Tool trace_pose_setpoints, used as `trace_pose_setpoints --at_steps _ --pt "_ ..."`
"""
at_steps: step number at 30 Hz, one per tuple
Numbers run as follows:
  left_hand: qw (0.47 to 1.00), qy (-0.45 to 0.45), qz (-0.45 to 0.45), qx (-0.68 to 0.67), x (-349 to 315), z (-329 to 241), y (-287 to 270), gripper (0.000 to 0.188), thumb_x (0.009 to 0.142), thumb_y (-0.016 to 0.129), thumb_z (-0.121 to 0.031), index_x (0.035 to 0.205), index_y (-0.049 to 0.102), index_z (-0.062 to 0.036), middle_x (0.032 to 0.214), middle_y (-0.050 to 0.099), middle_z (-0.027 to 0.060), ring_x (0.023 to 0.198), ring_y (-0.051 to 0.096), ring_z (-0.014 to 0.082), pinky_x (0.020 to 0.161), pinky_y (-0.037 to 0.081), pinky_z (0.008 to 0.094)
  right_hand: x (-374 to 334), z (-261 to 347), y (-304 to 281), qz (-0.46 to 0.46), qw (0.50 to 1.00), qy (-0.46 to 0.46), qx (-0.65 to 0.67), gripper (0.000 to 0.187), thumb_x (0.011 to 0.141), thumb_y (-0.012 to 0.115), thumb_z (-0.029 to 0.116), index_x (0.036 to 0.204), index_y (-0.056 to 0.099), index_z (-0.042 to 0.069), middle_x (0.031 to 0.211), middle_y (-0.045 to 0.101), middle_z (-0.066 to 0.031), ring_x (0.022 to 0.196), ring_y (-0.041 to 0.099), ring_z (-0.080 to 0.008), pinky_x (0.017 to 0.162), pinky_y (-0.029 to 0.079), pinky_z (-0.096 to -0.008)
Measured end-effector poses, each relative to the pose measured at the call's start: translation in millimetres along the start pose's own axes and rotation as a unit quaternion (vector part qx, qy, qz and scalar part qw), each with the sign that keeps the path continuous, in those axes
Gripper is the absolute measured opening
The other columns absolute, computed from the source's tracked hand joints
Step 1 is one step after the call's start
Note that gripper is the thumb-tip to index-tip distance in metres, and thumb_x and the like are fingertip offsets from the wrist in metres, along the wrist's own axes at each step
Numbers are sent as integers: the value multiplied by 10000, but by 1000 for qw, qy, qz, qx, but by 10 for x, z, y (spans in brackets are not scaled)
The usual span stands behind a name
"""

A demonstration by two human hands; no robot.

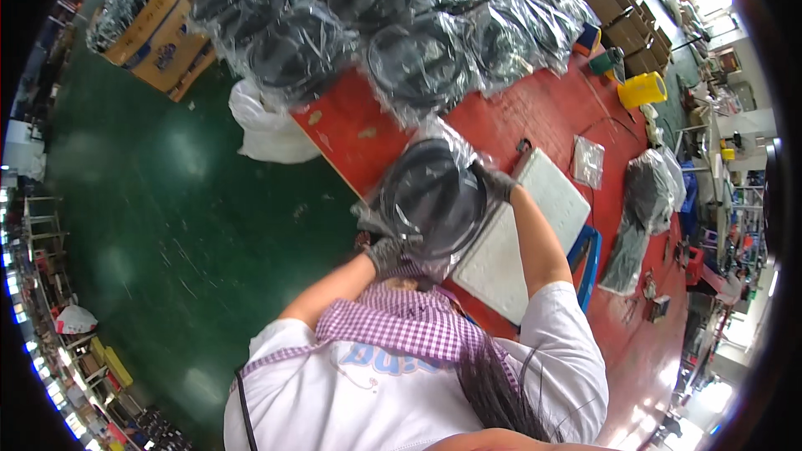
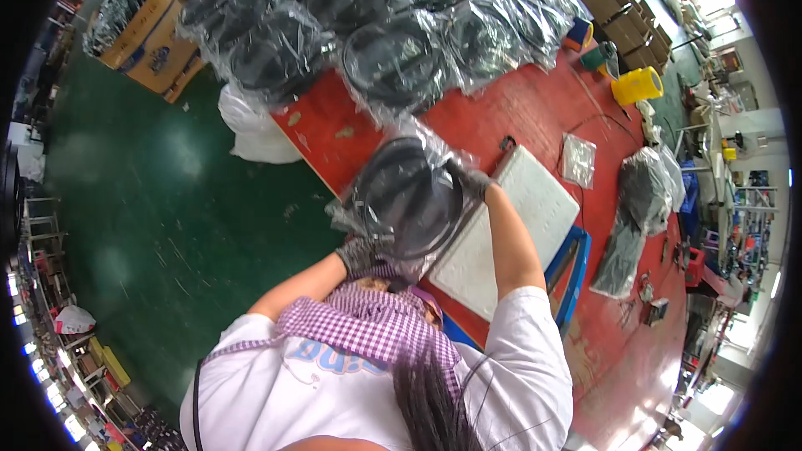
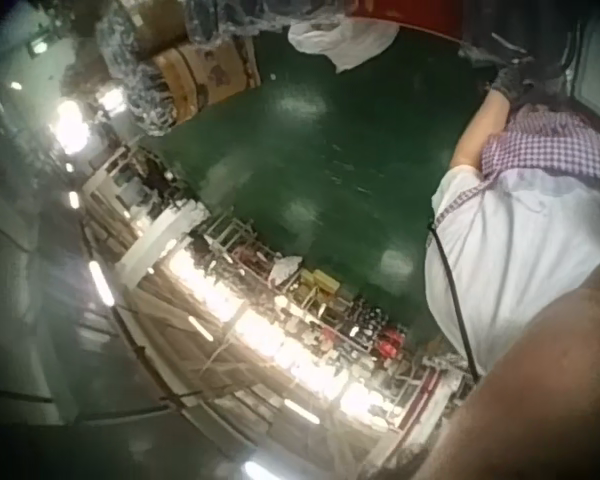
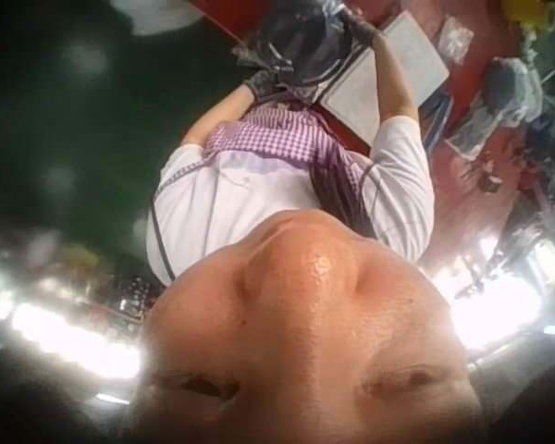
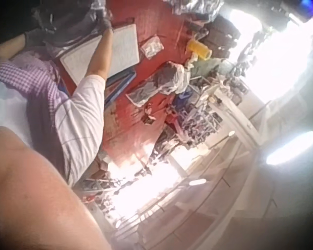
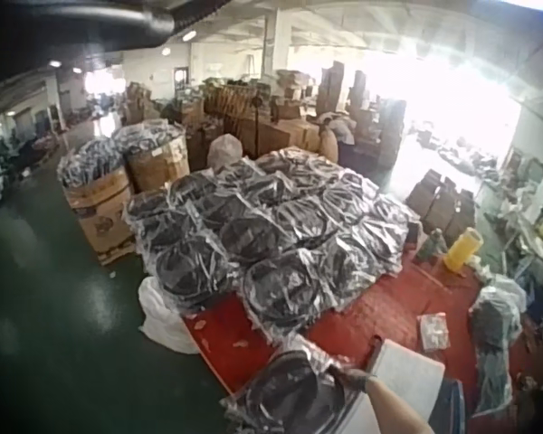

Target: The person places coiled black cables into clear plastic bags and seals them using a handheld heat sealer. The person repeatedly picks up cables, inserts them into bags, and uses the sealer to close the packaging. The sealed packages are then stacked on the table.

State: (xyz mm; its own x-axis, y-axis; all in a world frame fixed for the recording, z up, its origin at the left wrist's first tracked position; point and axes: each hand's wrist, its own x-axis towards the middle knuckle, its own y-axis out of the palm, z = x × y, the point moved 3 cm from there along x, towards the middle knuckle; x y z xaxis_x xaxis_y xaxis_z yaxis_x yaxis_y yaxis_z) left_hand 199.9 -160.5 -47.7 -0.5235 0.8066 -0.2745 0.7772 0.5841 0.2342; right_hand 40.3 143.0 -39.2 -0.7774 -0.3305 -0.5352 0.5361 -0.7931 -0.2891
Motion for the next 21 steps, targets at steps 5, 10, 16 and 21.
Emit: trace_pose_setpoints --at_steps 5,10,16,21 --pt "767 -201 -81 -604 91 -395 79 347 751 576 -141 1065 483 -26 1063 534 120 1005 484 257 853 398 406 133 -453 96 62 968 173 173 584 779 444 533 1087 497 40 946 560 -39 784 527 -124 709 430 -255" --pt "817 -136 -128 -546 64 -342 -49 215 810 488 -111 995 541 -16 1011 566 98 948 519 213 875 388 352 -97 223 103 122 954 193 195 492 794 439 517 1097 493 134 904 558 12 726 535 -90 630 462 -242" --pt "914 -49 -179 -360 -138 -452 -540 197 778 536 -105 959 550 -30 961 564 82 894 523 215 840 403 333 167 548 505 166 907 133 365 440 774 575 363 1104 475 91 935 543 -2 807 522 -100 721 440 -247" --pt "808 -53 -218 -545 -502 -700 -1201 273 793 520 -197 1031 505 -62 1053 528 59 973 482 181 855 386 309 673 935 942 97 937 129 310 286 740 628 304 910 553 87 779 539 26 659 471 -55 556 374 -193"
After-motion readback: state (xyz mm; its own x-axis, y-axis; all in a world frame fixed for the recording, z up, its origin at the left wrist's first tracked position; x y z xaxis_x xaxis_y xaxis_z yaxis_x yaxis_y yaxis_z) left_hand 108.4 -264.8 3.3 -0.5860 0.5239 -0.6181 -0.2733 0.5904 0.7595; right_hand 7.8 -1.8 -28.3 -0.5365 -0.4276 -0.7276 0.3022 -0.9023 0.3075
